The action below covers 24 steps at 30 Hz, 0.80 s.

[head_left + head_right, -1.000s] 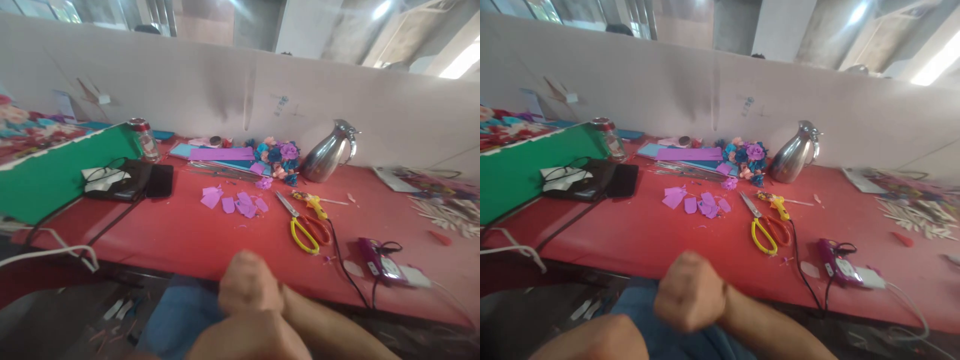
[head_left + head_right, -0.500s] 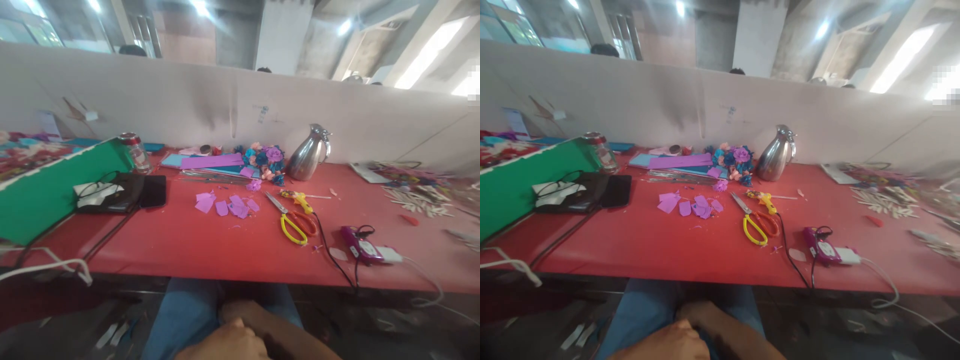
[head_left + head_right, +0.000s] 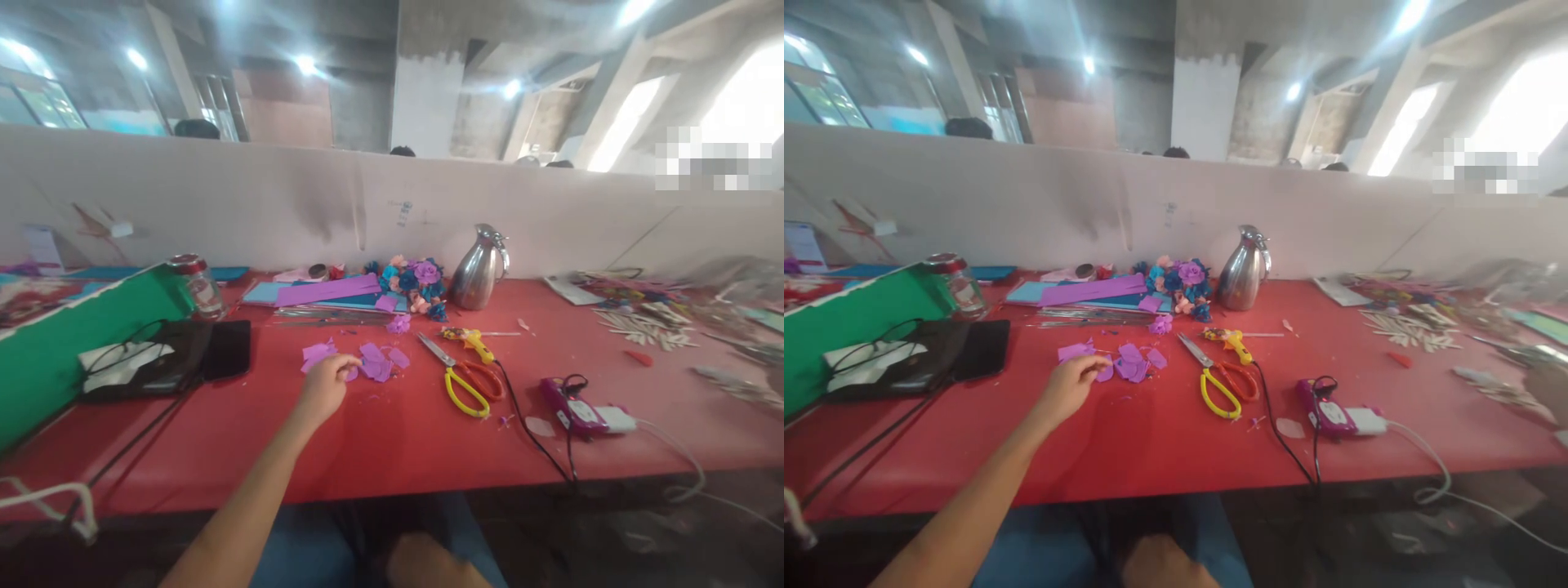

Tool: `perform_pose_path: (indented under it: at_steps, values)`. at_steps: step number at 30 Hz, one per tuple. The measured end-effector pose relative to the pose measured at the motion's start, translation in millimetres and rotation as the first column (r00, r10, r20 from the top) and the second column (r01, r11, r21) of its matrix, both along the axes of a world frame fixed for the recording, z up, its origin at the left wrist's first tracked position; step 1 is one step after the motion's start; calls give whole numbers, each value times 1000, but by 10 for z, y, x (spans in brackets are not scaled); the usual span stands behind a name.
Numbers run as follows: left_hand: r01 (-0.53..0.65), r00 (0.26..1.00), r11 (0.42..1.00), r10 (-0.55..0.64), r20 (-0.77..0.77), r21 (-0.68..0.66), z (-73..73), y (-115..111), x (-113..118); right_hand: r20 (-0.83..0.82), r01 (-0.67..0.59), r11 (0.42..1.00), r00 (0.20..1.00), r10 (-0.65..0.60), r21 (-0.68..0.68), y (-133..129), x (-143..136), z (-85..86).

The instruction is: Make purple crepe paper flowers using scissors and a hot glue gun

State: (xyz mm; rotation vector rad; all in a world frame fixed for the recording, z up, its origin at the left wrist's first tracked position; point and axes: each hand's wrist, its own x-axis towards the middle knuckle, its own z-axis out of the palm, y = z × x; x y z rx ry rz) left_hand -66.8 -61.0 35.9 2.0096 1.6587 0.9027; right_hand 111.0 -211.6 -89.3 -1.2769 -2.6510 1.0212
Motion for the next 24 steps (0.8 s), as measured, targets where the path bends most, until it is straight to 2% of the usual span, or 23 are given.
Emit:
perform_pose_path:
  at_steps: [3, 7, 11, 15, 17, 20, 22, 24]
  values:
    - [29, 988, 1000, -29, -150, 2, -156, 457, 251, 50, -92, 993, 995, 88, 79, 42, 72, 316]
    - [77, 952, 997, -64, -301, 30, -294, 812, 584, -112, -32, 970, 992, 60, 242, 173, 178, 761]
    - [100, 934, 994, -76, -350, 50, -391, 941, 738, -187, 167, 921, 977, -106, 352, 504, 407, 1071]
    - [76, 946, 993, -43, -321, 89, -431, 966, 717, -177, 422, 805, 906, -384, 416, 1256, 605, 1324]
    - [51, 959, 989, -10, -284, 141, -430, 961, 606, -113, 484, 761, 866, -486, 433, 1674, 611, 1388]
    - [-19, 965, 981, 69, -254, 195, -433, 927, 329, 21, 477, 786, 850, -526, 394, 2111, 512, 1350]
    - [-101, 964, 970, 150, -219, 221, -457, 887, 144, 11, 510, 770, 831, -556, 383, 2227, 422, 1249]
    - [-96, 962, 972, 145, -231, 213, -500, 846, 21, -13, 528, 756, 823, -568, 386, 2238, 354, 1123]
